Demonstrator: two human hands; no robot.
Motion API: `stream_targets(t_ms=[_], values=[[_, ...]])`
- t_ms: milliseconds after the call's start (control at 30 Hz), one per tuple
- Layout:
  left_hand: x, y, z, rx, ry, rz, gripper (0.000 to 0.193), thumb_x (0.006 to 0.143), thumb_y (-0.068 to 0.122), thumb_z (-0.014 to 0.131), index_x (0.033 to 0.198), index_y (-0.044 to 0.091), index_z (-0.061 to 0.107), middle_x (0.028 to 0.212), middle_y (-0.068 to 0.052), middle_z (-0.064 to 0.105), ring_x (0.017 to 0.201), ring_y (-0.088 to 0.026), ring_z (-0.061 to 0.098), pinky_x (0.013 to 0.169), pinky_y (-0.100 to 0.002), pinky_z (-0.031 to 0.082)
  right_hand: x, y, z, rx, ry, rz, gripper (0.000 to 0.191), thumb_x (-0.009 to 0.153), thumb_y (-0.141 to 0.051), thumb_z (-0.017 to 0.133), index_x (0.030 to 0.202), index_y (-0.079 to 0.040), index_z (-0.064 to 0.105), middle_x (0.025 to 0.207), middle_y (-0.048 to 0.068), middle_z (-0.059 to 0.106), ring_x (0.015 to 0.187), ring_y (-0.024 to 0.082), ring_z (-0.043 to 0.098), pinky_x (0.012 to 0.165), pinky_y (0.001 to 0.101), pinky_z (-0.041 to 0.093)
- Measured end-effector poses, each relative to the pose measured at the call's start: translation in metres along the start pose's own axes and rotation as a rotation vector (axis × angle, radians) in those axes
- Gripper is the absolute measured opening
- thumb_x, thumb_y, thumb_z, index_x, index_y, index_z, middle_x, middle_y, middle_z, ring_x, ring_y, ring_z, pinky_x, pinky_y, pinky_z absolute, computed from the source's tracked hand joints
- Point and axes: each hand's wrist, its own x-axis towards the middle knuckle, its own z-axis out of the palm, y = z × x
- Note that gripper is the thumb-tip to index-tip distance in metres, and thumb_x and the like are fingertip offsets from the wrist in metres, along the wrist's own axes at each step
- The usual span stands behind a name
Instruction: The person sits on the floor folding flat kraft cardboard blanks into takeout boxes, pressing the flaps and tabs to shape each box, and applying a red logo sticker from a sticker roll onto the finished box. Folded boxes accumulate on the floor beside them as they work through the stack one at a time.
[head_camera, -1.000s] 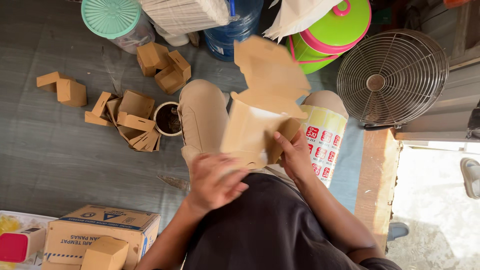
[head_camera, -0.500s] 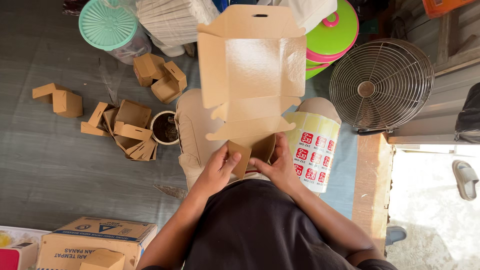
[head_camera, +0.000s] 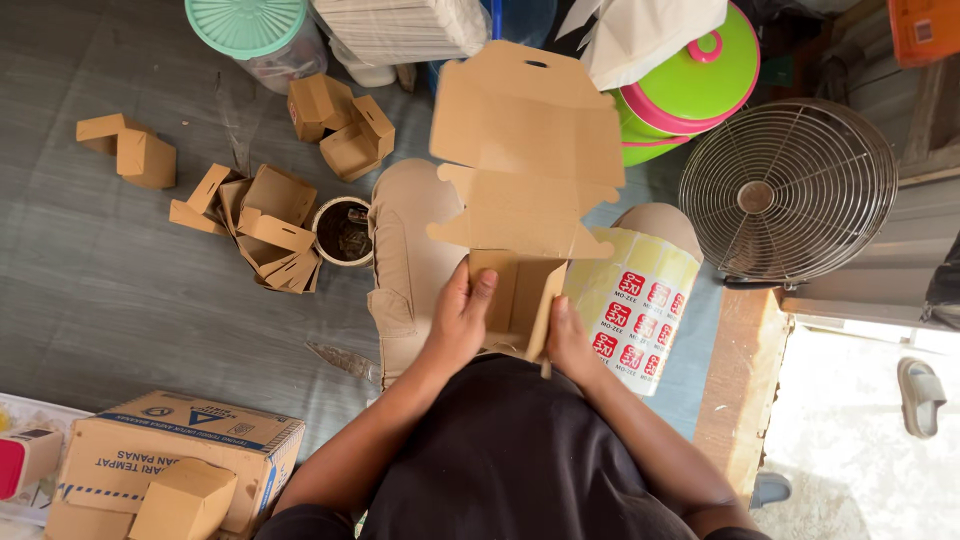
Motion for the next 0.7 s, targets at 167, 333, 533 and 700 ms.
stream_targets(t_ms=[167, 333, 533, 700], values=[[-0.005, 0.003, -0.002, -0.689, -0.359, -0.086, 0.076, 0.105, 0.055, 0.052, 0.154, -0.001, 0.036, 0.147, -0.005, 0.053, 0.138, -0.014, 0.047, 0.117, -0.028, 0.037, 0.009, -0.012, -0.003, -0.121, 0.325, 0.02, 0.062, 0.11, -0.049, 0.039, 0.106, 0.005, 0.07, 0.08, 0.015, 0.069, 0.07, 0.018, 0.059, 0.061, 0.0367, 0.049], [-0.003, 0.016, -0.009, 0.324, -0.245, 0.443, 0.077, 0.091, 0.03, 0.075, 0.152, -0.001, 0.041, 0.137, -0.016, 0.056, 0.118, -0.029, 0.06, 0.097, -0.036, 0.052, 0.023, -0.016, -0.007, 0.093, 0.468, -0.135, 0.057, 0.112, -0.045, 0.031, 0.111, 0.001, 0.065, 0.096, 0.011, 0.07, 0.083, 0.012, 0.063, 0.071, 0.0304, 0.051], [0.017, 0.044, -0.03, 0.674, 0.184, 0.828, 0.043, 0.08, -0.012, 0.06, 0.119, 0.003, 0.069, 0.113, -0.012, 0.075, 0.095, -0.03, 0.073, 0.083, -0.038, 0.058, 0.026, -0.02, -0.013, -0.131, -0.04, 0.066, 0.045, 0.108, -0.041, 0.043, 0.097, -0.002, 0.061, 0.08, 0.007, 0.063, 0.076, 0.015, 0.062, 0.071, 0.0309, 0.053], [0.017, 0.055, -0.042, 0.94, 0.078, 1.003, 0.04, 0.079, -0.007, 0.066, 0.117, 0.006, 0.071, 0.108, -0.007, 0.075, 0.083, -0.024, 0.069, 0.072, -0.035, 0.055, 0.002, -0.039, -0.022, 0.292, -0.341, -0.322, 0.061, 0.1, -0.05, 0.061, 0.139, -0.006, 0.042, 0.119, 0.001, 0.06, 0.108, 0.015, 0.061, 0.087, 0.0327, 0.056]])
